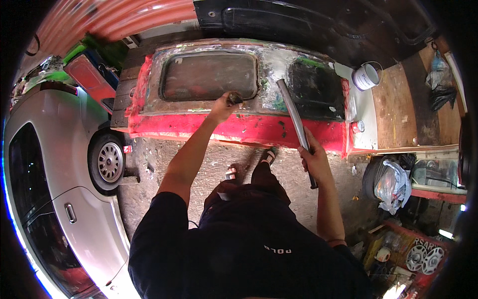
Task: The person uses a metal scraper to remove old paint and residue from a red car door panel resting on a workbench. The person repeatedly scrapes different areas of the panel, focusing on the edges and window frame, while holding the scraper with both hands.
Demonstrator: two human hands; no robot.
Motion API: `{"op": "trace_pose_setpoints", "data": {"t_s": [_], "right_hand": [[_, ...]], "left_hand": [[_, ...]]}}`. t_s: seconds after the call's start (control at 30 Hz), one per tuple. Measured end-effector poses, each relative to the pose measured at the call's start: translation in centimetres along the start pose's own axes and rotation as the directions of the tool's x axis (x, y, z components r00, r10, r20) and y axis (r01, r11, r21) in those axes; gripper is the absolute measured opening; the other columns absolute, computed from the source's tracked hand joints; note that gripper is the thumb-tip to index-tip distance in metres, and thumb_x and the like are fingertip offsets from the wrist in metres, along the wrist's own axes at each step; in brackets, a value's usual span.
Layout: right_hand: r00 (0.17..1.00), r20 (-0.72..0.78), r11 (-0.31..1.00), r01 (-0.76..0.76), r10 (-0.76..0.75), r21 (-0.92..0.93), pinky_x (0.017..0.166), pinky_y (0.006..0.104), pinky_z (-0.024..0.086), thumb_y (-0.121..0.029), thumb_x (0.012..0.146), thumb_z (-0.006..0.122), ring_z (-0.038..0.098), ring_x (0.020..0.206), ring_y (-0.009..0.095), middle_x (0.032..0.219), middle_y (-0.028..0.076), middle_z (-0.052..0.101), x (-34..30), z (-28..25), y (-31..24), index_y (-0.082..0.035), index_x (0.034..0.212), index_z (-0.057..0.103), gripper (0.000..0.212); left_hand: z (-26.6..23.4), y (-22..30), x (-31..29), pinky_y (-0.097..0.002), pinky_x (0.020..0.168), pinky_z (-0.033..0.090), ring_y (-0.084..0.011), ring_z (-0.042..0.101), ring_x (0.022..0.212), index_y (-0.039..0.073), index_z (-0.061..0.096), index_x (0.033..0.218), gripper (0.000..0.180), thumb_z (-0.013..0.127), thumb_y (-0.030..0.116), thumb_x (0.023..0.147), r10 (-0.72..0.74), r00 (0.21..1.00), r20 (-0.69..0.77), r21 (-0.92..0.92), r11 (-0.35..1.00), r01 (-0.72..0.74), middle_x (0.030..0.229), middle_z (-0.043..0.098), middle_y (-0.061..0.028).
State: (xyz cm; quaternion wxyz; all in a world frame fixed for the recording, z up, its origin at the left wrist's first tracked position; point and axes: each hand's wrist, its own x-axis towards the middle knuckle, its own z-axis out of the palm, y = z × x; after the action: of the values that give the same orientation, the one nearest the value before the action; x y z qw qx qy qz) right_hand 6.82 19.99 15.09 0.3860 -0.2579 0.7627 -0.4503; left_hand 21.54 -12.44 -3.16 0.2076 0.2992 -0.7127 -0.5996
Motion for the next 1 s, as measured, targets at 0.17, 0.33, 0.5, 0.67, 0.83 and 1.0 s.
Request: {"op": "trace_pose_setpoints", "data": {"t_s": [0.17, 0.33, 0.5, 0.67, 0.83, 1.0], "right_hand": [[1.0, 0.001, 0.999, -0.022, 0.022, 0.029, 0.041, 0.0221, 0.037, -0.004, 0.092, 0.058, 0.042, 0.049, 0.005, 0.069, -0.003, 0.046, 0.3, -0.2, 0.8, -0.022, 0.151, 0.036, 0.065], [0.999, 0.022, 0.997, -0.046, 0.044, 0.063, 0.042, 0.0219, 0.037, -0.003, 0.092, 0.058, 0.042, 0.049, 0.005, 0.07, -0.003, 0.046, 0.8, 0.1, 1.0, -0.022, 0.151, 0.036, 0.065], [0.999, 0.046, 0.998, -0.011, 0.008, 0.06, 0.042, 0.0233, 0.037, -0.005, 0.091, 0.06, 0.042, 0.049, 0.005, 0.07, -0.002, 0.049, 1.7, 0.1, 1.5, -0.021, 0.15, 0.038, 0.065], [0.999, 0.044, 0.997, -0.034, 0.031, 0.07, 0.042, 0.0236, 0.036, -0.005, 0.091, 0.061, 0.041, 0.048, 0.005, 0.071, -0.002, 0.052, 2.1, 0.2, 1.1, -0.02, 0.15, 0.039, 0.065], [0.995, 0.084, 0.998, -0.057, 0.058, -0.019, 0.051, 0.0275, 0.046, -0.006, 0.091, 0.062, 0.056, 0.057, 0.01, 0.083, 0.003, 0.064, 2.4, 0.0, 0.9, -0.018, 0.15, 0.039, 0.064], [0.933, 0.046, 0.906, 0.357, -0.356, -0.229, 0.084, 0.0372, 0.051, -0.008, 0.09, 0.064, 0.065, 0.104, 0.026, 0.122, 0.016, 0.064, 3.1, 1.5, 2.8, -0.015, 0.149, 0.038, 0.065]], "left_hand": [[-0.5, 0.5, -0.4, -0.0307, 0.078, 0.051, -0.0158, 0.062, 0.085, 0.006, 0.054, 0.129, 0.054, 0.077, 0.023, 0.082, 0.046, 0.999, 0.015, 0.136, 0.99, -0.047, 0.1, 0.067, -0.0066], [-0.7, 1.1, -1.0, -0.0312, 0.074, 0.051, -0.0162, 0.062, 0.079, 0.008, 0.055, 0.128, 0.054, 0.077, 0.024, 0.082, 0.015, 1.0, -0.014, 0.221, 0.975, -0.011, 0.093, 0.068, -0.0079], [-0.4, 0.6, -1.1, -0.0277, 0.067, 0.05, -0.0106, 0.059, 0.072, 0.008, 0.056, 0.126, 0.049, 0.077, 0.019, 0.083, 0.0, 0.999, -0.045, 0.273, 0.962, 0.012, 0.088, 0.068, -0.0047], [0.1, -0.2, -1.0, -0.0342, 0.072, 0.051, -0.0202, 0.064, 0.076, 0.009, 0.055, 0.127, 0.054, 0.078, 0.03, 0.082, -0.038, 0.999, -0.038, 0.203, 0.978, 0.045, 0.089, 0.069, -0.0104], [-0.1, 0.5, -1.3, -0.0325, 0.073, 0.051, -0.0171, 0.063, 0.078, 0.009, 0.056, 0.126, 0.05, 0.077, 0.025, 0.083, 0.031, 1.0, 0.002, 0.247, 0.969, -0.031, 0.093, 0.069, -0.0079], [0.0, 0.9, -0.5, -0.0299, 0.074, 0.05, -0.0123, 0.06, 0.078, 0.009, 0.059, 0.125, 0.044, 0.075, 0.017, 0.084, 0.081, 0.983, 0.166, 0.233, 0.965, -0.119, 0.098, 0.068, -0.0031]]}}
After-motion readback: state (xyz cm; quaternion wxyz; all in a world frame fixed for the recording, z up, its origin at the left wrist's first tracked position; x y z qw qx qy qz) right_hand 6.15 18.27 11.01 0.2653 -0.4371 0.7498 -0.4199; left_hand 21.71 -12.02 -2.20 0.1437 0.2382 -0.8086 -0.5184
